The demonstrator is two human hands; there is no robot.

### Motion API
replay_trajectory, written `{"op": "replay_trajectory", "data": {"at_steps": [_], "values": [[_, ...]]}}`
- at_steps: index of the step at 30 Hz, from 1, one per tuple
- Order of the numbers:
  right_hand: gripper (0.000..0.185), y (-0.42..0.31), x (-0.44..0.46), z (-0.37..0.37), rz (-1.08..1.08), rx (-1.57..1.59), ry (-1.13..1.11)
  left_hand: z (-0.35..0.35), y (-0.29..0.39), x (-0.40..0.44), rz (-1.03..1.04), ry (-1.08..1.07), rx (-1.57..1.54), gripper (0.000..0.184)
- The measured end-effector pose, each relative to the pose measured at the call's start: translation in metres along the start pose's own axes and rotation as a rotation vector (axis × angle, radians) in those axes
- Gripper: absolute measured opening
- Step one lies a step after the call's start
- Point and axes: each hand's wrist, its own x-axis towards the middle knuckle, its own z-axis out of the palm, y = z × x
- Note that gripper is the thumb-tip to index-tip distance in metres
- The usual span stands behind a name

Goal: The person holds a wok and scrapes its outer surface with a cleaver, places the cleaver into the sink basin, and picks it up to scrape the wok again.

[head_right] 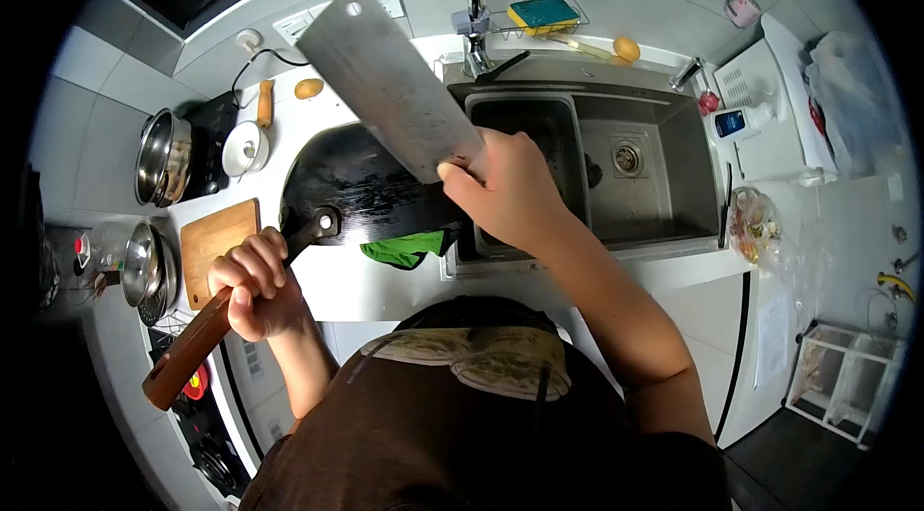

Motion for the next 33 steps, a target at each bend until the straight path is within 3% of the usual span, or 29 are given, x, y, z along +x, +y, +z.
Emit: {"op": "replay_trajectory", "data": {"at_steps": [3, 5, 7, 10, 13, 17, 22, 27, 30, 31, 33], "values": [[0.019, 0.003, 0.002, 0.007, 0.085, 0.077, 0.028, -0.002, -0.001, 0.002, 0.005, 0.007, -0.009, 0.025], [0.019, 0.006, 0.006, 0.014, -0.13, 0.016, 0.061, -0.001, -0.002, 0.003, 0.024, 0.029, -0.023, 0.025], [0.019, 0.011, 0.006, 0.011, -0.204, -0.008, 0.076, 0.0, -0.003, 0.003, 0.028, 0.036, -0.026, 0.026], [0.015, 0.008, 0.002, 0.0, -0.05, 0.006, 0.025, -0.004, 0.0, 0.003, 0.006, 0.016, -0.039, 0.025], [0.015, -0.004, 0.004, 0.003, -0.156, 0.069, 0.035, -0.003, -0.003, 0.004, 0.014, 0.036, -0.041, 0.025], [0.02, 0.009, 0.008, 0.009, -0.243, -0.141, 0.068, 0.0, -0.003, 0.006, 0.015, 0.026, -0.042, 0.025], [0.02, 0.005, 0.007, 0.003, -0.093, 0.022, 0.039, -0.003, -0.002, 0.005, 0.017, 0.011, -0.049, 0.025], [0.018, 0.002, 0.01, 0.012, -0.281, -0.05, 0.028, 0.0, -0.003, 0.005, 0.016, -0.005, -0.059, 0.026], [0.017, -0.001, -0.001, -0.006, -0.211, -0.138, 0.114, -0.008, -0.002, 0.004, 0.008, -0.007, -0.069, 0.025], [0.016, 0.008, -0.001, -0.013, -0.063, -0.146, 0.046, -0.012, -0.001, 0.004, 0.003, 0.007, -0.072, 0.026], [0.017, 0.033, -0.004, -0.021, -0.094, -0.285, 0.059, -0.019, -0.001, 0.006, 0.007, 0.015, -0.084, 0.026]]}}
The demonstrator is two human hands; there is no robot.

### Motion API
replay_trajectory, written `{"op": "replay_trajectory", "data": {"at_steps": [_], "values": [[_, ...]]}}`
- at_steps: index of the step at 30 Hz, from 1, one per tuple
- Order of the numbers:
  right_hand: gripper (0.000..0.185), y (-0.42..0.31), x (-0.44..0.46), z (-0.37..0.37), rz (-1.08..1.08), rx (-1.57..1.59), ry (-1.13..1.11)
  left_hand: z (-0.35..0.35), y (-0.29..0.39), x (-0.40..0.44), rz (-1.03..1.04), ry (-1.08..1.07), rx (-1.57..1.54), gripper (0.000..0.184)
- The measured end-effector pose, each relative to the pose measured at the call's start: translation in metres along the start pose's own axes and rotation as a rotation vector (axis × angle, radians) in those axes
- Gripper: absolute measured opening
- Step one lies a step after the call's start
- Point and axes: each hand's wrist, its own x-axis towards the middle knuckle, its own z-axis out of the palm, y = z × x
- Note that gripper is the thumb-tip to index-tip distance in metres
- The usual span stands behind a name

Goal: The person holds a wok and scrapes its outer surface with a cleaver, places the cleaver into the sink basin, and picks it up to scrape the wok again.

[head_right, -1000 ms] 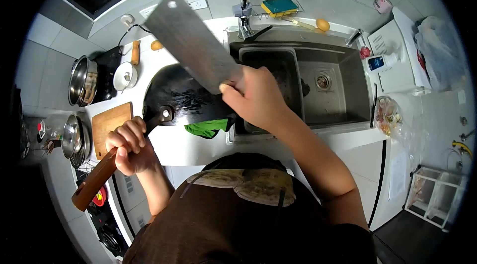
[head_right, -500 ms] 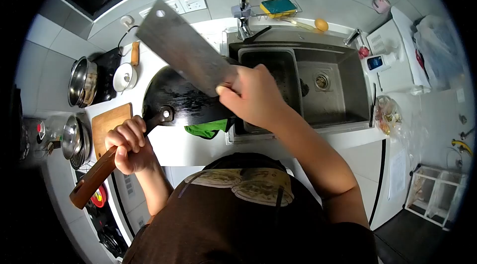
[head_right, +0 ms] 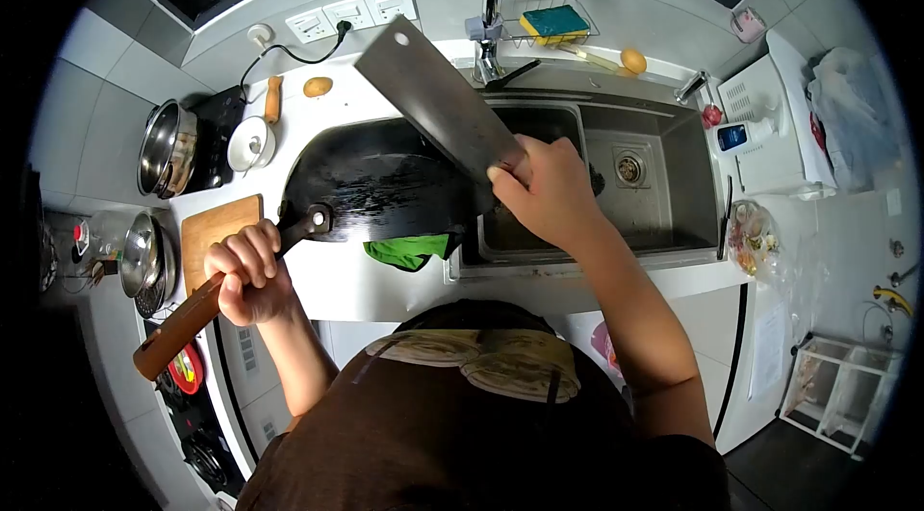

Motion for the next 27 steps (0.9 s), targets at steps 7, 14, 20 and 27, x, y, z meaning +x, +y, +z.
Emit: {"op": "replay_trajectory", "data": {"at_steps": [7, 14, 20, 27], "values": [[0.013, 0.019, -0.019, 0.005, 0.172, 0.509, 0.175, -0.019, 0.001, -0.001, -0.026, -0.045, -0.043, 0.027], [0.013, 0.009, -0.027, 0.011, 0.12, 0.562, 0.214, -0.037, 0.004, -0.001, -0.043, -0.006, -0.055, 0.026], [0.013, 0.003, -0.032, 0.011, 0.199, 0.431, 0.054, -0.05, 0.004, -0.003, -0.047, 0.029, -0.068, 0.026], [0.016, -0.016, -0.019, 0.018, 0.228, 0.614, 0.103, -0.047, 0.005, -0.001, -0.05, 0.027, -0.075, 0.026]]}}
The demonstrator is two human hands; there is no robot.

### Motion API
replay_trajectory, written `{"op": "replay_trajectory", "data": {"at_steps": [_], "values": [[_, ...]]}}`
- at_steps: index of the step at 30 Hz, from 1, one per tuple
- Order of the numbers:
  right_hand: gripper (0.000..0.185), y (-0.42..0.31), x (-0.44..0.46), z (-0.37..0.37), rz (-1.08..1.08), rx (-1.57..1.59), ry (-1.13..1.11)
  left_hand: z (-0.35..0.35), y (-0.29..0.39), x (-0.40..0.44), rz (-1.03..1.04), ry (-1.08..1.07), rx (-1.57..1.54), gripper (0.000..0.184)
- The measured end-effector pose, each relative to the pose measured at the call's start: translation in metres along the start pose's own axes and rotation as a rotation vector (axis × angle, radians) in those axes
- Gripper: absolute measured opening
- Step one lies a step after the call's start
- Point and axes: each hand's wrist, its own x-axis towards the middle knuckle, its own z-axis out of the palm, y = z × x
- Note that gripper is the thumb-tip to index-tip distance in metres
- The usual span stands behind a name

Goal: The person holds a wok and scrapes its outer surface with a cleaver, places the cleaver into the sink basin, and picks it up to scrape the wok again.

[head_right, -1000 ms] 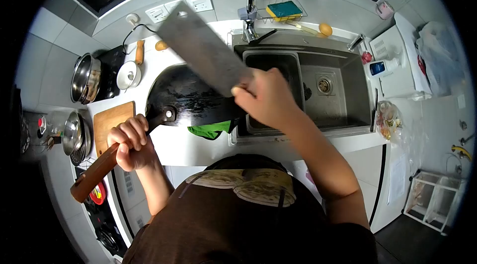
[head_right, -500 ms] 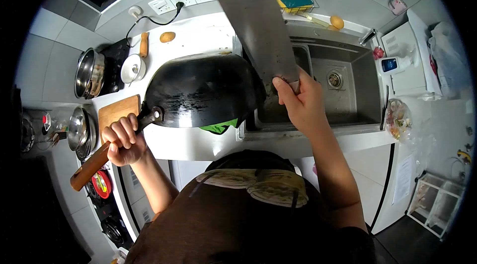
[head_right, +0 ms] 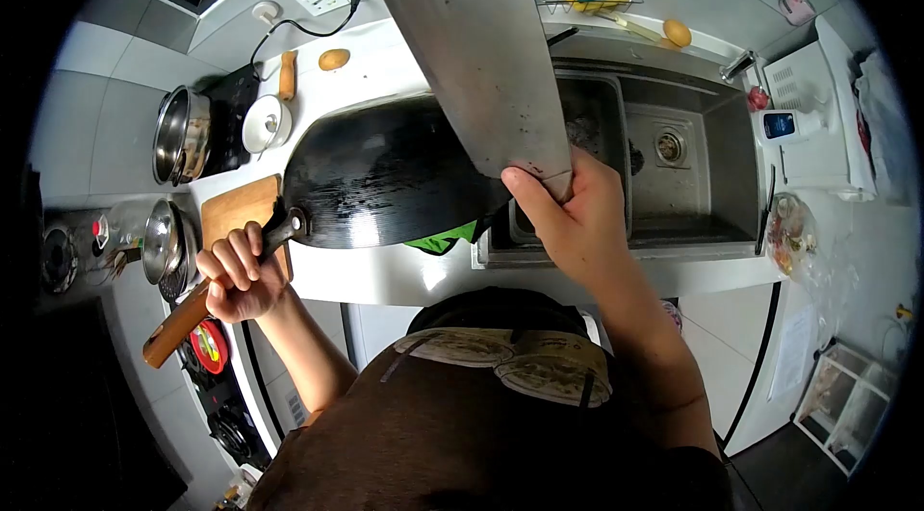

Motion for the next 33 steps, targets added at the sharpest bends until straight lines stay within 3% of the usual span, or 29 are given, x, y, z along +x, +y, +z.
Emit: {"op": "replay_trajectory", "data": {"at_steps": [5, 7, 17, 20, 30, 33], "values": [[0.019, -0.007, 0.005, 0.007, 0.189, 0.079, -0.113, 0.006, -0.002, -0.001, 0.007, -0.037, 0.005, 0.026], [0.021, -0.006, 0.006, 0.015, 0.064, 0.07, -0.096, 0.006, -0.003, -0.002, 0.008, -0.032, 0.002, 0.026], [0.023, -0.022, 0.008, 0.025, 0.131, 0.044, -0.225, 0.008, -0.002, -0.006, 0.023, 0.001, 0.014, 0.025], [0.023, -0.025, 0.008, 0.03, 0.066, 0.073, -0.248, 0.008, -0.002, -0.006, 0.02, 0.002, 0.026, 0.025], [0.023, -0.023, 0.008, 0.041, 0.057, 0.043, -0.227, 0.011, -0.001, -0.008, 0.018, 0.0, 0.032, 0.024], [0.023, -0.018, 0.008, 0.044, -0.079, -0.009, -0.176, 0.01, -0.002, -0.008, 0.015, -0.003, 0.037, 0.025]]}}
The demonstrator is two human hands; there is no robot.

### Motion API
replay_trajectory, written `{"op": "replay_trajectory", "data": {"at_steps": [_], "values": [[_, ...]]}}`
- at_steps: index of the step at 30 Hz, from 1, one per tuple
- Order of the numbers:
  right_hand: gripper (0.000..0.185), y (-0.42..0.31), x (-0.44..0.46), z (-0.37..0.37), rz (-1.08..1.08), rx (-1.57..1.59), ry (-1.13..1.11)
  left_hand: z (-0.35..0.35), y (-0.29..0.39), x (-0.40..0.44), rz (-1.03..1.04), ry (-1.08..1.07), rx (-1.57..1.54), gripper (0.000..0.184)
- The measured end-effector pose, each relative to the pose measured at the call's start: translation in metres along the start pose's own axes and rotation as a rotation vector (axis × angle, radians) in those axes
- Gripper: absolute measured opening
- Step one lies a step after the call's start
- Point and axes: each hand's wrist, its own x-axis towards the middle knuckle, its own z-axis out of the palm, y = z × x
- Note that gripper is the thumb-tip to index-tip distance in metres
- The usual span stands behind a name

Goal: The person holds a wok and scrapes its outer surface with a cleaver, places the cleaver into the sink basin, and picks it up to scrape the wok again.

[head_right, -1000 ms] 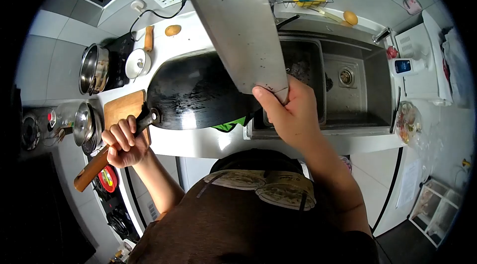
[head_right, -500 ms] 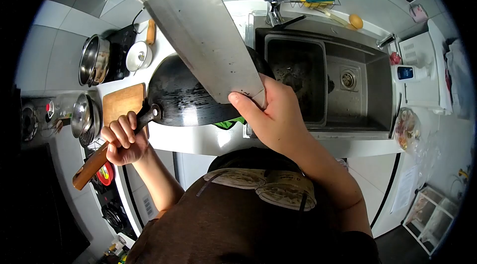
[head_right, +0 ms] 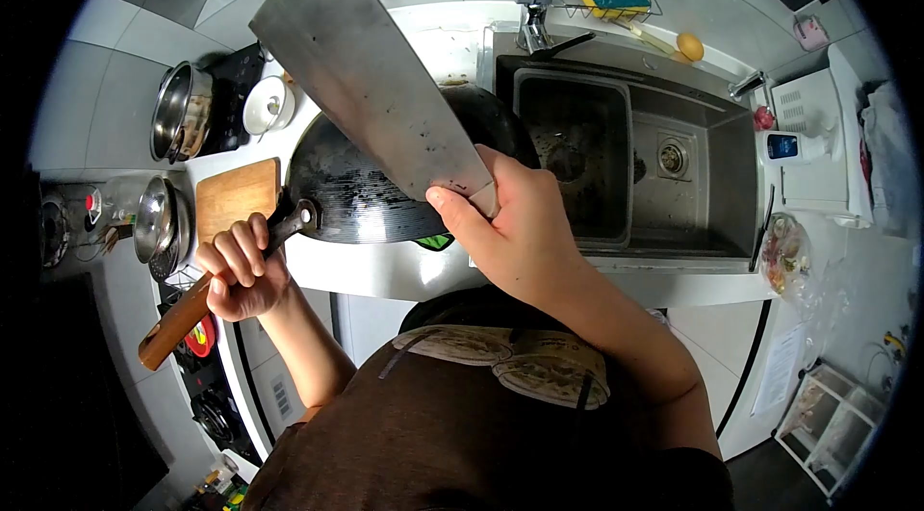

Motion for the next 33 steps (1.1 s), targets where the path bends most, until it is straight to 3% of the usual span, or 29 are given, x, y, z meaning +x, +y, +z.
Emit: {"op": "replay_trajectory", "data": {"at_steps": [15, 18, 33], "values": [[0.023, 0.001, 0.0, 0.002, -0.072, -0.079, 0.004, 0.0, 0.001, 0.002, -0.001, 0.022, 0.002, 0.026], [0.023, -0.006, 0.0, 0.0, 0.092, -0.06, -0.038, 0.0, 0.001, 0.002, -0.006, 0.025, 0.004, 0.026], [0.021, -0.004, 0.001, 0.006, -0.027, -0.135, 0.009, 0.003, 0.0, 0.004, 0.009, 0.045, 0.003, 0.026]]}}
